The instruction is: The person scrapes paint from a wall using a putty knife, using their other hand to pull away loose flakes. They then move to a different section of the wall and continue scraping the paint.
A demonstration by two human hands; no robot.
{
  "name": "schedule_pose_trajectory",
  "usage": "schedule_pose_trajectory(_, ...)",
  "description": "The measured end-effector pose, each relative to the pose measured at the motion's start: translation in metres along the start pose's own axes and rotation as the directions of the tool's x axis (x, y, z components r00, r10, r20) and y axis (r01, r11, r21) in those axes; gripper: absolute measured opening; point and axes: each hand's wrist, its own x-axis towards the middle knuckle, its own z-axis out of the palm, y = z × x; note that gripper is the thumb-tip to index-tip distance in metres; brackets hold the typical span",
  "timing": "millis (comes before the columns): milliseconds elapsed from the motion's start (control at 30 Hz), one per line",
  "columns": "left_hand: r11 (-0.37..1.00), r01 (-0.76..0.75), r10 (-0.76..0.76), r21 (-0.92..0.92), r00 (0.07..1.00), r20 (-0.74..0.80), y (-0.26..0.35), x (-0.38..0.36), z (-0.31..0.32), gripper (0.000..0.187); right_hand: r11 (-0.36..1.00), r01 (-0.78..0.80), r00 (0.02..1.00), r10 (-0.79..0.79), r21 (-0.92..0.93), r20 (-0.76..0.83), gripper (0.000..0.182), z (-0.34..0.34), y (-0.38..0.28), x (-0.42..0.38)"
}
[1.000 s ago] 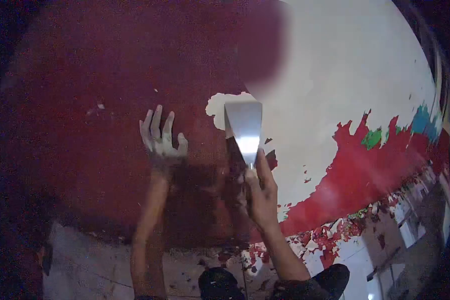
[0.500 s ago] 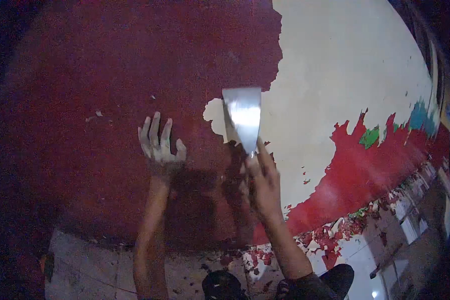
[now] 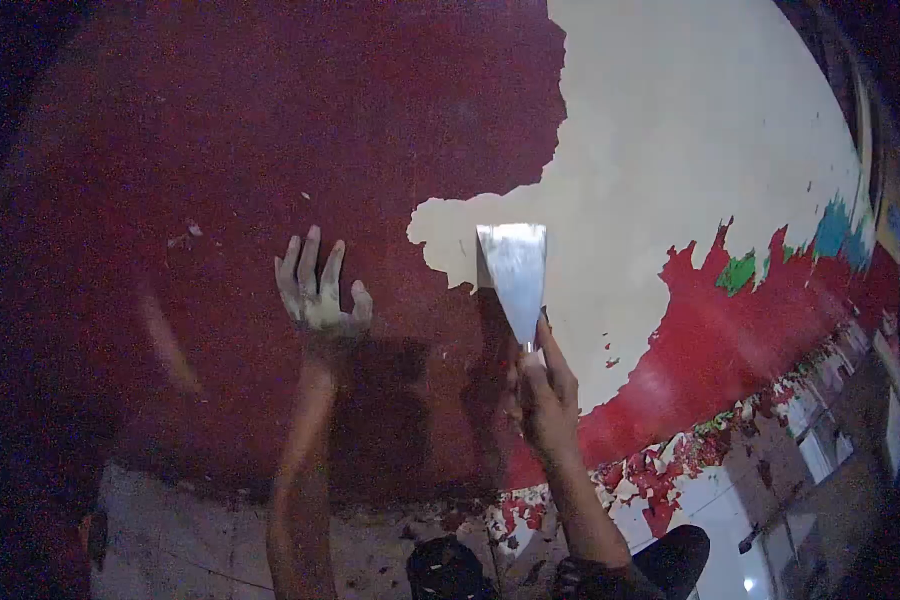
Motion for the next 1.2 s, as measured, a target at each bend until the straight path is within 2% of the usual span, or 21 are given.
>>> schedule_pose_trajectory(167, 1.000, -0.029, 0.029, -0.001, 0.999, 0.030, -0.004, -0.003, 0.001, 0.046, 0.980, -0.037, 0.999, 0.042, 0.194, -0.026, 0.051, 0.015, -0.043, 0.015)
schedule_pose_trajectory(233, 1.000, -0.016, 0.016, -0.013, 0.999, 0.043, -0.003, -0.002, 0.000, 0.045, 0.987, -0.098, 0.995, 0.099, 0.129, -0.002, 0.048, 0.005, -0.020, -0.015)
schedule_pose_trajectory(300, 1.000, -0.011, 0.012, -0.014, 0.999, 0.034, -0.003, -0.003, 0.000, 0.045, 0.993, -0.115, 0.992, 0.116, 0.040, -0.048, 0.049, 0.003, -0.010, -0.014)
schedule_pose_trajectory(400, 0.999, -0.034, 0.034, -0.008, 0.999, 0.014, -0.006, -0.003, 0.003, 0.046, 0.994, -0.035, 0.997, 0.041, 0.101, -0.060, 0.050, 0.015, -0.045, 0.015)
schedule_pose_trajectory(500, 0.999, -0.036, 0.036, -0.011, 0.999, 0.000, -0.005, -0.003, 0.003, 0.046, 0.987, -0.093, 0.993, 0.101, 0.132, -0.055, 0.051, 0.008, -0.038, -0.003)
schedule_pose_trajectory(533, 0.999, -0.041, 0.041, -0.020, 0.999, -0.017, -0.005, -0.003, 0.003, 0.046, 0.995, -0.093, 0.994, 0.095, 0.036, -0.061, 0.050, 0.006, -0.031, -0.009)
schedule_pose_trajectory(667, 0.999, -0.045, 0.044, -0.021, 0.998, -0.036, -0.006, -0.004, 0.005, 0.045, 0.984, -0.146, 0.988, 0.151, 0.098, -0.035, 0.050, 0.000, -0.046, -0.004)
schedule_pose_trajectory(767, 1.000, -0.004, 0.004, -0.024, 1.000, 0.017, -0.003, -0.001, 0.001, 0.043, 0.995, -0.098, 0.988, 0.099, 0.014, -0.116, 0.051, -0.009, -0.037, -0.014)
schedule_pose_trajectory(867, 1.000, -0.019, 0.019, -0.006, 0.999, 0.026, -0.004, -0.002, 0.000, 0.043, 0.999, -0.044, 0.994, 0.043, -0.006, -0.100, 0.051, -0.008, -0.028, -0.001)
schedule_pose_trajectory(967, 1.000, -0.027, 0.027, 0.009, 1.000, -0.004, -0.005, -0.003, 0.003, 0.042, 0.998, 0.024, 0.998, -0.021, 0.061, -0.053, 0.053, -0.002, -0.035, 0.011)
schedule_pose_trajectory(1067, 0.999, -0.046, 0.046, -0.005, 0.999, -0.025, -0.005, -0.002, 0.004, 0.043, 0.998, -0.048, 0.997, 0.050, 0.031, -0.062, 0.053, -0.011, -0.035, 0.005)
schedule_pose_trajectory(1200, 1.000, -0.029, 0.029, 0.012, 1.000, 0.003, -0.003, -0.001, 0.003, 0.043, 0.998, -0.033, 0.999, 0.034, 0.054, -0.023, 0.052, -0.019, -0.039, 0.007)
